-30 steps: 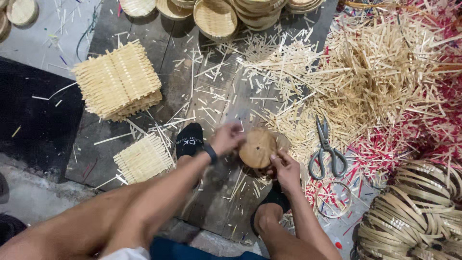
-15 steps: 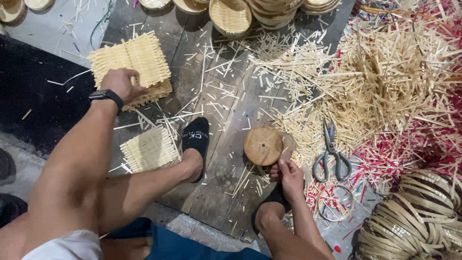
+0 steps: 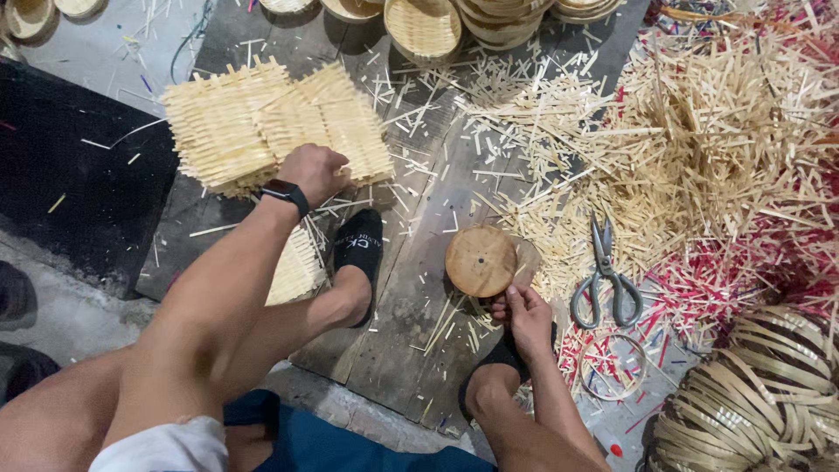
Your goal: The person sits on the floor and weaves a small round bamboo basket. They place a woven square base into a circular frame, wrap a bamboo strip around the rim, and use shears to trim excess material. The person repeats this process for multiple baskets, stacking finished units nearby.
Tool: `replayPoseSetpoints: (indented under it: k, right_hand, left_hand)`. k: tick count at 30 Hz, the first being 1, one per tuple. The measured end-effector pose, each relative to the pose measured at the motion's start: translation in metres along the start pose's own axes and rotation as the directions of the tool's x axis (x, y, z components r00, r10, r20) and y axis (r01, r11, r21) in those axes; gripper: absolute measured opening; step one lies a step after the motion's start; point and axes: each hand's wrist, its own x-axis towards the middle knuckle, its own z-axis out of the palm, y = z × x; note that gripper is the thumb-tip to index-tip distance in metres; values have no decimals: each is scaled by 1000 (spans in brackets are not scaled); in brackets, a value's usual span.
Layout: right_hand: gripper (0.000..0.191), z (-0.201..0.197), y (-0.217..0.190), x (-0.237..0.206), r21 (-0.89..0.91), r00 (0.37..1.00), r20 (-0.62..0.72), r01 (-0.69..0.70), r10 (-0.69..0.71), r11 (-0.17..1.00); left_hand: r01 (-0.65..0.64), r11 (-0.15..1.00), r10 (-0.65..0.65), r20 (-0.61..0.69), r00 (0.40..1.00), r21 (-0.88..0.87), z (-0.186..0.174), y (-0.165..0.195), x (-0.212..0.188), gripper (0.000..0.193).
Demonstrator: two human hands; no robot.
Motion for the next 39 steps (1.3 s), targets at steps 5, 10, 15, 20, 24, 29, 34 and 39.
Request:
replayPoseSetpoints:
  k: [5,10,15,20,24,29,34,39]
  right_hand:
    - [29,3,-7,-6,39,1000,-2,7,-7,999]
    - [37,14,-37,-20,151,997,-64,44,-35,988]
    - [37,16,-72,-28,511,998,56,-16,-14,860]
    - [25,24,-76,-20,-184,983,-142,87,-114,979]
    - [24,28,-75,-14,-103,979,-155,119,-134,988]
    - [28,31,-82,-7,-118,981,-136,122,-138,985]
    - [33,32,-78,-5,-126,975,-181,104,-126,987]
    - [34,28,-63,-6,-5,967,-221,131,-129,991]
  left_hand:
    - [-180,983,183,-382,906,42,-31,25,-9,8]
    - [-330,934,348,-563,750,138,-24,98,-13,8]
    - [-787,613,724,-354,592,-63,58,185,-74,26]
    - [-688,678,632,-274,725,-257,103,195,-100,39]
    - [65,794,-155,-98,983,-604,128,170,-74,36]
    - [529,213,-236,482,844,-821,173,123,-30,32]
    - [552,171,-233,511,827,-816,187,113,-37,32]
    - [458,177,-213,421,882,-871,156,127,-37,62]
